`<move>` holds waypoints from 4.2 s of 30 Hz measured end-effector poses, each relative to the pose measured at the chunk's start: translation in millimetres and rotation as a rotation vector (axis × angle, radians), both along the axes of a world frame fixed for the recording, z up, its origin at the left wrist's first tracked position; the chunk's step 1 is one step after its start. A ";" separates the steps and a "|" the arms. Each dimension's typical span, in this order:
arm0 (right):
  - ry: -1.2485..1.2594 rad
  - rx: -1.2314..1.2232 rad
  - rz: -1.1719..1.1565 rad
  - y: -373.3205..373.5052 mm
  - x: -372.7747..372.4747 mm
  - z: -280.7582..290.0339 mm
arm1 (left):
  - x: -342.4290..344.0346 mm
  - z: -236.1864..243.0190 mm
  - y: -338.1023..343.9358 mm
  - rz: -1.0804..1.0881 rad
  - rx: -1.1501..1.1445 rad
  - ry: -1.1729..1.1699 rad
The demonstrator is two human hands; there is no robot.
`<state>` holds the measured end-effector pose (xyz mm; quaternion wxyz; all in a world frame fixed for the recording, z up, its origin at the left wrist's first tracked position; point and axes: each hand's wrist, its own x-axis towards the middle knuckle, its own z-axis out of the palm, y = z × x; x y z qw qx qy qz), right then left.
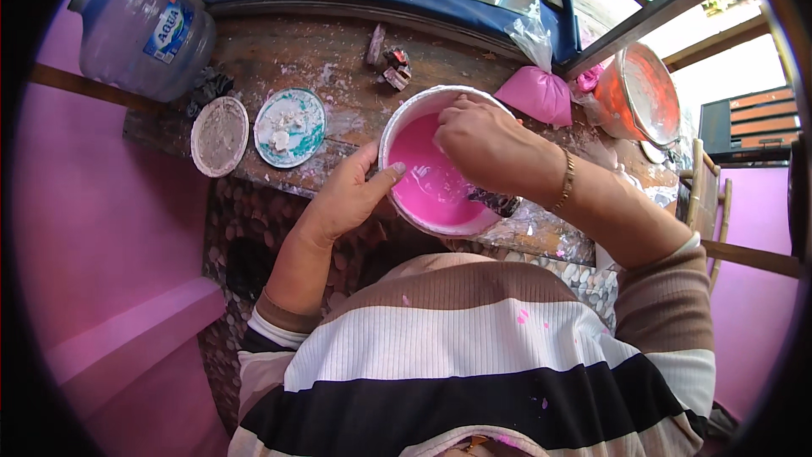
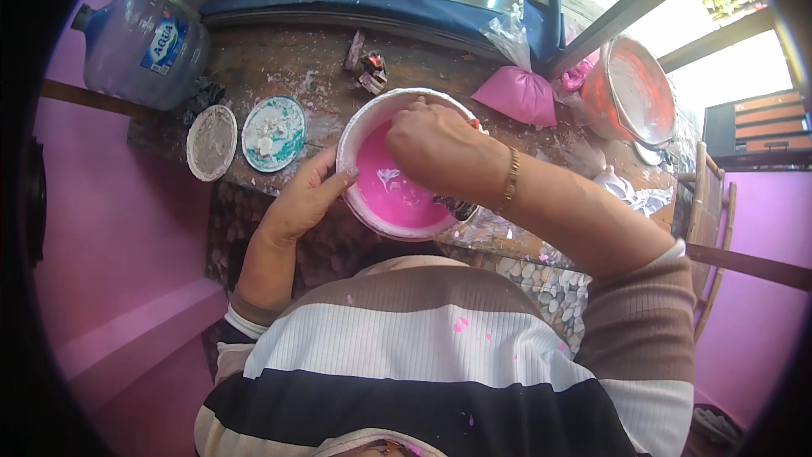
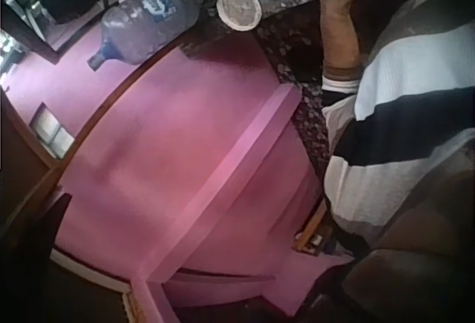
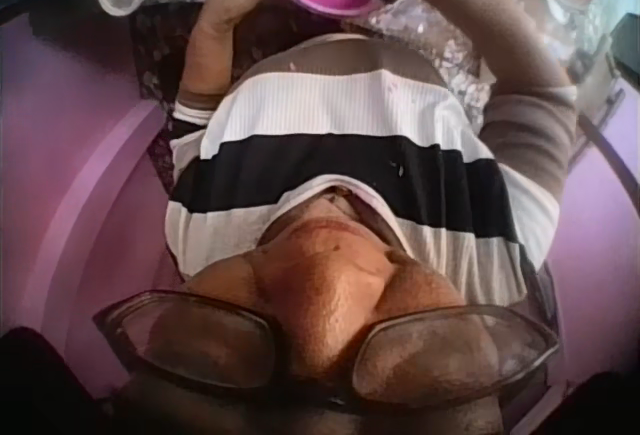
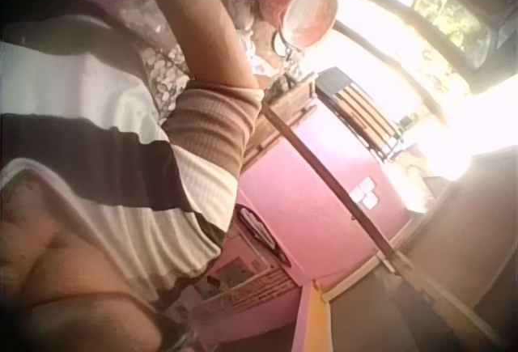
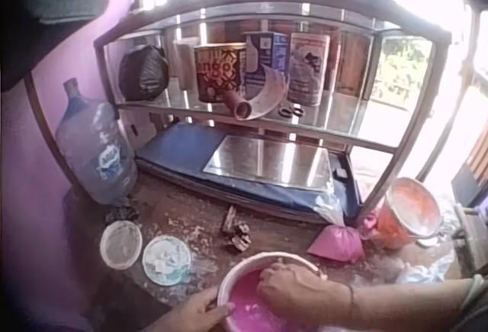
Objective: The person prepares pink paint in a small white bucket and then uses a paint brush to apply the pink paint to a wall above a television.
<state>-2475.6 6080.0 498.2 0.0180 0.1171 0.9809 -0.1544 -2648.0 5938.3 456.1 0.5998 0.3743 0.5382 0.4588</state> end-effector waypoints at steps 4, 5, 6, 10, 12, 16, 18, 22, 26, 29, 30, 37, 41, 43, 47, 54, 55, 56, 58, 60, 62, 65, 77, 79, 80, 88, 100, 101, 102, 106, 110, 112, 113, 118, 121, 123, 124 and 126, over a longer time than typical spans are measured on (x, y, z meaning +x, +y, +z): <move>-0.110 0.314 0.224 -8.7 -21.8 -6.4 | 1.6 11.8 -10.4 0.108 0.047 0.122; -0.243 0.495 0.302 -9.8 -24.0 -5.5 | 1.1 16.1 -13.7 0.153 -0.019 0.178; -0.246 0.494 0.311 -12.0 -23.7 -6.2 | 0.1 17.1 -16.6 0.160 -0.022 0.174; -0.476 0.523 0.206 -18.2 -16.2 -7.9 | -5.8 17.8 -24.4 0.330 0.073 0.197; -0.350 0.336 0.322 -9.5 -8.9 -1.5 | -6.7 18.8 -27.1 0.382 0.098 0.162; -0.236 0.142 0.145 3.6 8.8 52.5 | -3.5 26.5 -28.7 0.491 0.188 0.236; -0.244 0.023 -0.006 12.5 25.1 70.6 | -0.9 30.5 -25.8 0.500 0.224 0.231; -0.217 -0.267 -0.139 24.8 47.7 97.7 | 7.3 32.2 -19.1 0.488 0.248 0.245; -0.119 -0.621 -0.347 23.9 86.6 84.8 | 19.0 31.3 -8.8 0.417 0.334 0.495; -0.096 -0.778 -0.605 9.3 99.5 76.9 | 30.1 39.7 2.4 0.331 0.411 0.612; -0.025 -0.902 -0.651 3.8 102.6 70.7 | 35.1 37.7 7.8 0.308 0.459 0.600; 0.154 -1.081 -0.661 -16.2 101.0 57.2 | 45.2 34.0 41.9 -0.008 0.113 -0.036; 0.090 -1.033 -0.669 -17.7 106.6 51.5 | 43.2 47.1 42.5 -0.056 0.018 0.080; 0.138 -0.942 -0.625 -18.9 109.0 44.3 | 44.3 52.2 45.4 -0.041 -0.049 0.296; 0.112 -0.705 -0.586 -25.9 91.0 57.0 | 64.9 25.7 55.0 0.271 0.331 0.615; 0.104 -0.680 -0.535 -31.3 92.1 52.7 | 56.5 17.0 69.3 0.258 0.229 0.744; 0.071 -0.750 -0.551 -30.8 94.0 55.5 | 53.8 11.1 69.5 0.212 0.187 0.591; 0.068 -0.753 -0.552 -30.4 94.2 57.5 | 51.1 4.2 70.7 0.164 0.141 0.433; 0.025 -0.769 -0.590 -30.3 94.6 60.0 | 48.5 -11.9 75.2 0.196 0.092 0.353; 0.070 -0.687 -0.556 -30.5 97.7 61.1 | 50.6 -12.3 77.4 0.225 0.053 0.278; 0.114 -0.604 -0.522 -31.2 100.1 61.1 | 53.4 -9.0 76.6 0.250 0.041 0.217; 0.156 -0.452 -0.525 -34.7 100.4 58.6 | 66.3 -1.7 74.2 0.347 0.273 0.284; 0.110 -0.880 -0.529 -40.2 100.0 39.4 | 68.3 15.3 70.0 0.312 0.419 0.556; 0.154 -0.867 -0.522 -43.3 99.4 37.1 | 64.4 15.8 69.0 0.256 0.395 0.569; 0.154 -0.868 -0.523 -44.3 97.8 38.9 | 62.7 19.3 68.4 0.225 0.386 0.581; 0.154 -0.748 -0.478 -51.6 93.4 42.7 | 59.7 25.4 66.3 0.217 0.486 0.627; 0.353 -0.301 -0.486 -51.4 107.1 48.4 | 38.8 48.8 49.7 0.214 -0.036 0.117; 0.354 -0.301 -0.482 -52.3 107.9 52.3 | 36.5 52.8 47.2 0.217 -0.035 0.118; 0.338 -0.191 -0.470 -53.2 108.4 57.9 | 34.7 56.4 45.3 0.099 -0.097 -0.278; 0.334 0.110 -0.436 -57.4 106.7 59.3 | 46.2 72.4 43.0 -0.046 -0.045 -0.611; 0.312 0.216 -0.412 -62.0 101.9 52.5 | 57.5 61.0 47.4 0.040 0.142 0.000; 0.331 0.216 -0.388 -67.2 98.1 50.8 | 61.8 46.1 51.5 0.134 0.201 0.338; 0.333 0.220 -0.389 -68.3 97.7 49.6 | 63.9 42.6 53.9 0.203 0.270 0.431; 0.348 0.178 -0.374 -73.7 99.4 38.4 | 64.6 40.7 53.3 0.236 0.343 0.571; 0.399 0.122 -0.383 -73.6 102.1 29.6 | 66.8 35.6 52.4 0.278 0.516 0.641; 0.428 0.091 -0.385 -73.4 102.5 28.6 | 67.6 30.6 52.2 0.282 0.535 0.664; 0.446 0.082 -0.394 -73.7 101.8 28.8 | 67.8 25.4 52.4 0.280 0.537 0.665; 0.462 0.074 -0.406 -73.5 103.1 27.4 | 69.3 17.8 52.4 0.280 0.501 0.642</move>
